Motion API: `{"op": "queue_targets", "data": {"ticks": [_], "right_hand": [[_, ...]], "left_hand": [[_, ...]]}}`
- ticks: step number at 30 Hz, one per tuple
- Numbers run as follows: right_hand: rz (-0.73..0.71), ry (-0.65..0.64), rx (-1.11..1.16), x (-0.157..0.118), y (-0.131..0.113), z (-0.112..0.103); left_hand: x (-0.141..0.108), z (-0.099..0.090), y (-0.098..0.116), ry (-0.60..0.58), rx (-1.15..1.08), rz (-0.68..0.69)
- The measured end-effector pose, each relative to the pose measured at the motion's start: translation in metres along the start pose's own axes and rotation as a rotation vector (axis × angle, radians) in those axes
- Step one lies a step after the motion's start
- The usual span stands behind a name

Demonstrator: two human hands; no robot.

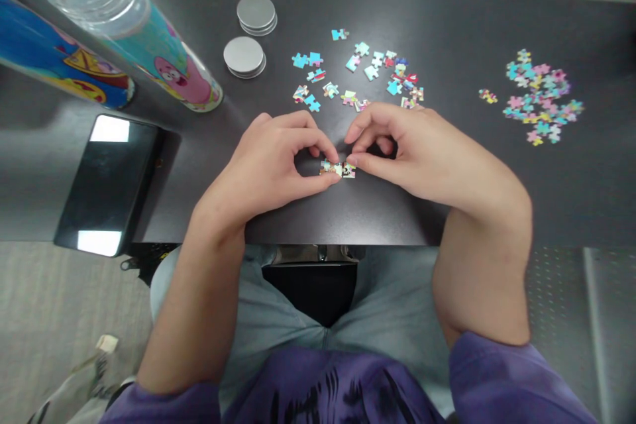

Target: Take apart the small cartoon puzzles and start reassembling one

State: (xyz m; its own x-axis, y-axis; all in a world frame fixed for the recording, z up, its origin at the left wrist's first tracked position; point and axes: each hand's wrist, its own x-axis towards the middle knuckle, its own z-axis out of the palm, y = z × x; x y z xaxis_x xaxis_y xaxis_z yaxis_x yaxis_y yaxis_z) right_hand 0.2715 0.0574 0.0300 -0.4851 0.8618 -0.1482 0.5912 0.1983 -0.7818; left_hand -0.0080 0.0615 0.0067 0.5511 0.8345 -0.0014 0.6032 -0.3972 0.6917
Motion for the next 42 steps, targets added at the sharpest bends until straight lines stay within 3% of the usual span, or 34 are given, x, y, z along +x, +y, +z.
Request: {"op": "queue_targets", "data": {"ticks": [16,23,27,33,42], "right_hand": [[-0.066,0.053,-0.003,0.005,0.005,0.0],[0.028,0.279,-0.169,-0.01,0.009,-0.03],[0.021,0.3,-0.309,-0.013,0.008,-0.039],[0.039,0.312,-0.434,0.01,0.01,-0.018],[-0.008,0.378,-0.327,0.041,0.033,0.008]], "left_hand": [[0.0,0.001,-0.001,0.016,-0.004,0.016],[-0.003,0.004,-0.005,0.045,-0.035,0.063],[-0.003,0.004,-0.002,0.025,-0.015,0.014],[-0.004,0.008,-0.009,0.06,-0.017,0.057],[-0.005,0.005,-0.009,0.037,0.026,0.064]]}}
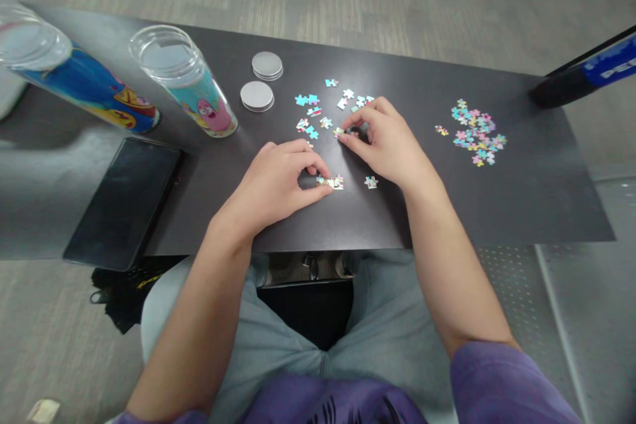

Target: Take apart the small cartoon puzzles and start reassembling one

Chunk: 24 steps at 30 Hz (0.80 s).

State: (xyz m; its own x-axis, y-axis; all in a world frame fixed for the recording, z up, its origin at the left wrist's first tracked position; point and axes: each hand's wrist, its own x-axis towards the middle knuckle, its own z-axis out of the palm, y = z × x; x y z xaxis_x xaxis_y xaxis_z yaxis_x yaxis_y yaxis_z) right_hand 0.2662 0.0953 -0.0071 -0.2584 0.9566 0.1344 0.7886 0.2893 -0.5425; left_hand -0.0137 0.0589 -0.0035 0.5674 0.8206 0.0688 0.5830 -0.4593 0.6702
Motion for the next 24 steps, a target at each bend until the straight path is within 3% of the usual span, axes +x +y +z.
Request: {"op": "queue_targets", "data": {"ticks": [16,24], "right_hand": [[-0.088,-0.112,-0.005,-0.005,-0.004,-0.012],[-0.116,-0.101,-0.062,-0.007,-0.005,-0.014]], "left_hand": [[0.0,0.0,-0.005,0.006,-0.03,0.029],[0.001,0.004,-0.01,0.042,-0.042,0.039]]}}
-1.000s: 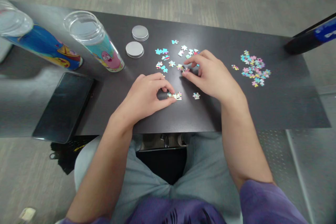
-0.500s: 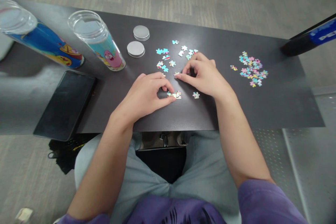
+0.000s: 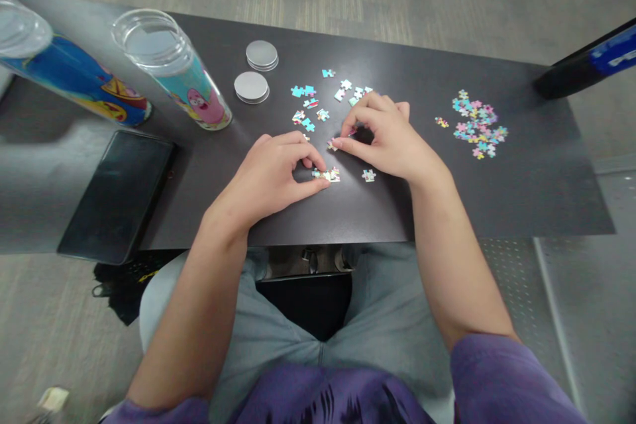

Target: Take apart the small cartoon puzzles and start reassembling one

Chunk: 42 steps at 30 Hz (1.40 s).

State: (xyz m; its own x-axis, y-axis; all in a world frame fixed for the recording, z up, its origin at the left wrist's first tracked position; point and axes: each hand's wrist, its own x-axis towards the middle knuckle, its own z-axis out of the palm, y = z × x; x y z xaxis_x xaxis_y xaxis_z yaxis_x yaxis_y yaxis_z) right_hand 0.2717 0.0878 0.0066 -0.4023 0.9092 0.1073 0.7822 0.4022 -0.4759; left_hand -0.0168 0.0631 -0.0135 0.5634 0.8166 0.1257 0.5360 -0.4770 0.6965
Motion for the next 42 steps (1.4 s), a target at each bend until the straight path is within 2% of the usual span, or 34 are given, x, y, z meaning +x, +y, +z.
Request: {"op": "queue_targets", "data": {"ticks": [9,22,26,35,42], "right_hand": [[-0.036,-0.065,0.066,-0.002,0.004,-0.005],[0.025,-0.176,0.147,-0.015,-0.004,-0.022],[0.036,-0.172,0.169,-0.019,-0.004,-0.022],[0.044,-0.288,0.501,-0.022,0.002,-0.021],[0.059,-0.283,0.407,-0.018,-0.005,-0.019]], "left_hand": [[-0.001,0.0,-0.001,0.009,-0.025,0.008],[0.001,-0.004,0.004,-0.036,-0.013,-0.04],[0.002,-0.005,0.004,-0.035,-0.014,-0.043],[0.003,-0.003,0.002,-0.011,-0.015,-0.02],[0.002,-0.004,0.002,-0.015,-0.011,-0.029]]}}
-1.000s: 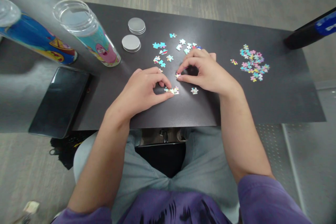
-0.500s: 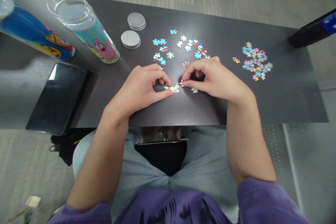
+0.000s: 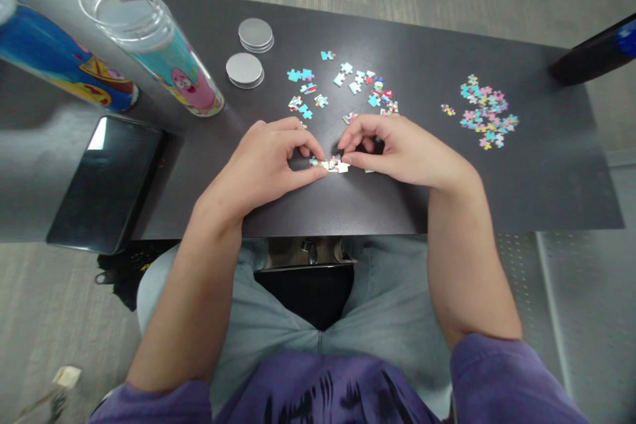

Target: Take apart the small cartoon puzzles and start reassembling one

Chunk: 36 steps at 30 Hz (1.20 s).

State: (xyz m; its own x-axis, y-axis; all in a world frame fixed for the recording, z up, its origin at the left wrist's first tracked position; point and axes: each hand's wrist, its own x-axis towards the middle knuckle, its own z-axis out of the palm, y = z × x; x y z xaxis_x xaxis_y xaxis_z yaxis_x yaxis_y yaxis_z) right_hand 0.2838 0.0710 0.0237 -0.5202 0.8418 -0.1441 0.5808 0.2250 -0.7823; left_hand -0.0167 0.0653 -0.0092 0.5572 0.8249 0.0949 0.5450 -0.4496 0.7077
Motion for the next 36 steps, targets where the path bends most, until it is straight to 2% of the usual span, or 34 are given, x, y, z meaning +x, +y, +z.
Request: {"op": "queue_targets", "data": {"ticks": [19,29,33,36], "right_hand": [[0.02,0.054,-0.007,-0.001,0.001,0.002],[0.0,0.0,-0.01,0.001,0.0,0.003],[-0.045,0.09,0.004,-0.004,-0.004,-0.005],[-0.009,0.206,-0.053,-0.013,-0.005,-0.017]], "left_hand": [[0.001,-0.002,0.004,-0.013,0.011,-0.019],[0.0,-0.001,0.002,-0.012,0.008,-0.015],[0.0,-0.001,0.003,-0.009,0.006,-0.014],[0.0,-0.002,0.004,-0.014,-0.003,-0.02]]}}
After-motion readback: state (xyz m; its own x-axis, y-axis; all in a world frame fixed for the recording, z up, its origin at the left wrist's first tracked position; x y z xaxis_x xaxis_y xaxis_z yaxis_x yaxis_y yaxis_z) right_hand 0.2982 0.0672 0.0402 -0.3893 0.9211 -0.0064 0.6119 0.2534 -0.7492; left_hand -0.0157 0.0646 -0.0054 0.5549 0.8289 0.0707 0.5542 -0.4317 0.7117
